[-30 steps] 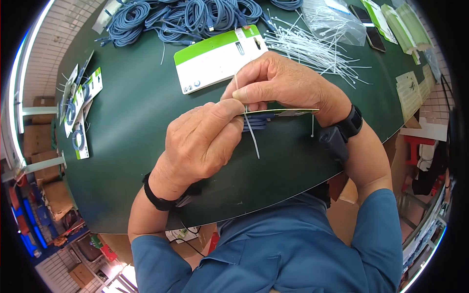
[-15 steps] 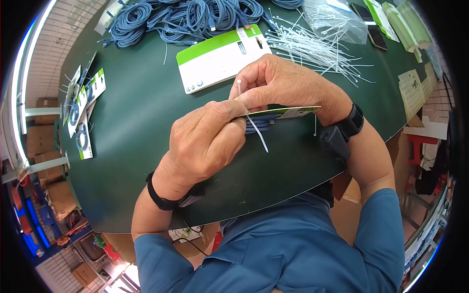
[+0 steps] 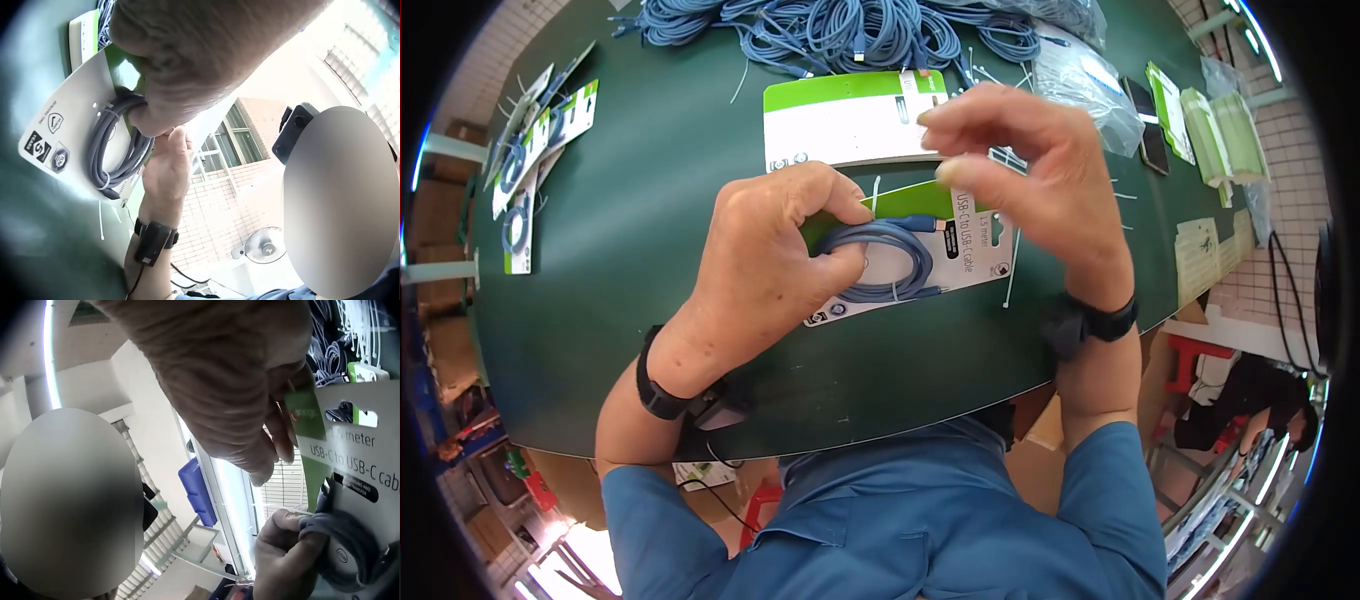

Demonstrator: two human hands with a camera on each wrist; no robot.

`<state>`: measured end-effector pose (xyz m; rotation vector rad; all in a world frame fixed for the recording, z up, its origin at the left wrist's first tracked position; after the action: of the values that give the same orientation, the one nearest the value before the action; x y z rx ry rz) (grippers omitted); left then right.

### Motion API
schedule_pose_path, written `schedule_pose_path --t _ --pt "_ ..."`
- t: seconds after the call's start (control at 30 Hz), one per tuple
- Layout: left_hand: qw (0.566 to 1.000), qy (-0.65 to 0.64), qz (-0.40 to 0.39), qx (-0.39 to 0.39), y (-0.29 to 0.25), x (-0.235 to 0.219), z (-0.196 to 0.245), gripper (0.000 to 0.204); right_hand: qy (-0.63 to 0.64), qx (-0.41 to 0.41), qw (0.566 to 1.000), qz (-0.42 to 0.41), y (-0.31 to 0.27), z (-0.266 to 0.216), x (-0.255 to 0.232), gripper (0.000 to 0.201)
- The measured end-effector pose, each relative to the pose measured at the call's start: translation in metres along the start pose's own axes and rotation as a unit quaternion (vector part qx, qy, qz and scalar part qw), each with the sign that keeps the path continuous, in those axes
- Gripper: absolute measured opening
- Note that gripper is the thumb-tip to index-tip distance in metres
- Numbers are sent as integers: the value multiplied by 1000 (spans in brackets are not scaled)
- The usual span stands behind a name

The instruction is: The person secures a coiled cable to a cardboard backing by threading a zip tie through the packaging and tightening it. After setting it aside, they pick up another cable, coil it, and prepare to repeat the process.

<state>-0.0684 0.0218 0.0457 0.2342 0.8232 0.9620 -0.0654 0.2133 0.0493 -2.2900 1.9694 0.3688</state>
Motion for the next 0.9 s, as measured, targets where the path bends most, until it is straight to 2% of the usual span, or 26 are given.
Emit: schedule_pose_path --t 0.03,0.1,0.17,0.27,0.37,0.67,0.8,0.9 --pt "1000 -13 -8 -28 -1 2 -5 19 -105 -66 992 -4 -4 -14 14 35" --pt "999 -21 0 -49 -1 1 -9 18 -300 -199 933 -9 -14 -35 43 41" --pt "996 -33 -9 -83 -3 3 -16 16 -321 -200 926 -15 -15 -35 48 41" --pt "994 -41 -7 -96 -6 5 -23 15 -360 -203 911 -22 -17 -38 58 43" --pt "994 -35 -5 -108 -7 4 -27 15 -418 -181 890 21 -18 -44 67 39" --pt "995 -25 5 -97 -7 4 -27 15 -371 -207 904 45 -14 -26 66 34" --pt "993 -62 6 -99 -10 11 -33 14 -337 -169 926 12 -11 -25 64 30" --pt "989 -95 3 -117 -15 18 -43 13 -258 -126 958 -15 -9 -18 60 23"
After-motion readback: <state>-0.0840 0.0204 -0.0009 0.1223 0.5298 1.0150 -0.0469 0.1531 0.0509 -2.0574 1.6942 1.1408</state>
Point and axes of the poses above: each hand's wrist, its own y-axis towards the middle knuckle, its own x-axis out of the palm, z = x × y, the point moved 9 cm from there along y, towards the middle knuckle, and after that the axes turned 9 degrees about x, right-handed, at the moved point
